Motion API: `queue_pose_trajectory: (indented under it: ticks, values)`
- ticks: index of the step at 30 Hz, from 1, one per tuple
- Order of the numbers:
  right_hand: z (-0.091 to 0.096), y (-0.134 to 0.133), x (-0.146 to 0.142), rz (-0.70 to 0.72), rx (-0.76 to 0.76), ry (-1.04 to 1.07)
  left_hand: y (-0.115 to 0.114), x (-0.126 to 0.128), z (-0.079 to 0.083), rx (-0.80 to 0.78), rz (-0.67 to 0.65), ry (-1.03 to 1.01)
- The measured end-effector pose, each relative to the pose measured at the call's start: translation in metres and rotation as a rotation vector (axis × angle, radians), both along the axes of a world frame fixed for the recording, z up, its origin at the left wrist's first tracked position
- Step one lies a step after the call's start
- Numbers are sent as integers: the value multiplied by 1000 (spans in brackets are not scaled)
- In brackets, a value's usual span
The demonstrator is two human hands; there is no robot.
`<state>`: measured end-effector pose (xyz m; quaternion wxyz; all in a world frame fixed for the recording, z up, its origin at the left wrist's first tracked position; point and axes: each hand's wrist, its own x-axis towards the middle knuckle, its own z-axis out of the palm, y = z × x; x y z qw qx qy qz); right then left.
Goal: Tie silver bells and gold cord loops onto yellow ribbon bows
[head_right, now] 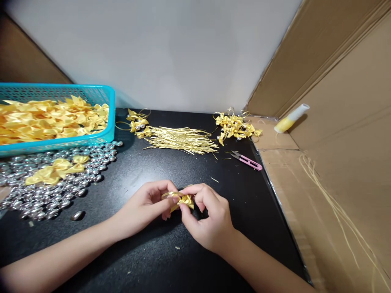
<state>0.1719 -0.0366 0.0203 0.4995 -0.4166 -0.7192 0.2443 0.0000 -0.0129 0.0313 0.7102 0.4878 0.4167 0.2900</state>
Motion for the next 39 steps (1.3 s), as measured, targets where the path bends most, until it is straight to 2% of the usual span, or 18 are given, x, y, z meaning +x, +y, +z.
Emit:
queue_pose_trajectory:
  ticks: [7, 12, 23, 30, 32, 34, 37, 38, 39]
  values:
    - [-2, 0, -1, -28, 1, 6, -1, 0, 1, 10, -1, -16]
    - [-3, 0, -1, -26, -3, -3, 1, -2, -1, 44, -29, 53]
    - [-4, 0, -1, 25, -20, 3, 5, -9, 7, 345, -182, 341]
    - [-10, -1, 0, 79, -54, 21, 5, -8, 3, 389, -147, 342]
    - [-1, 3, 1, 45, -124, 110, 5, -8, -1, 347, -115, 320]
    - [15, 10, 8, 10, -273, 313, 6, -8, -6, 300, -89, 309]
    - [44, 12, 40, 39, -514, 585, 9, -9, -13, 284, -52, 314]
    - [51, 7, 57, -2, -483, 578, 10, -10, -15, 290, -33, 324]
    - [56, -1, 75, -86, -389, 517, 12, -11, -17, 298, -11, 337]
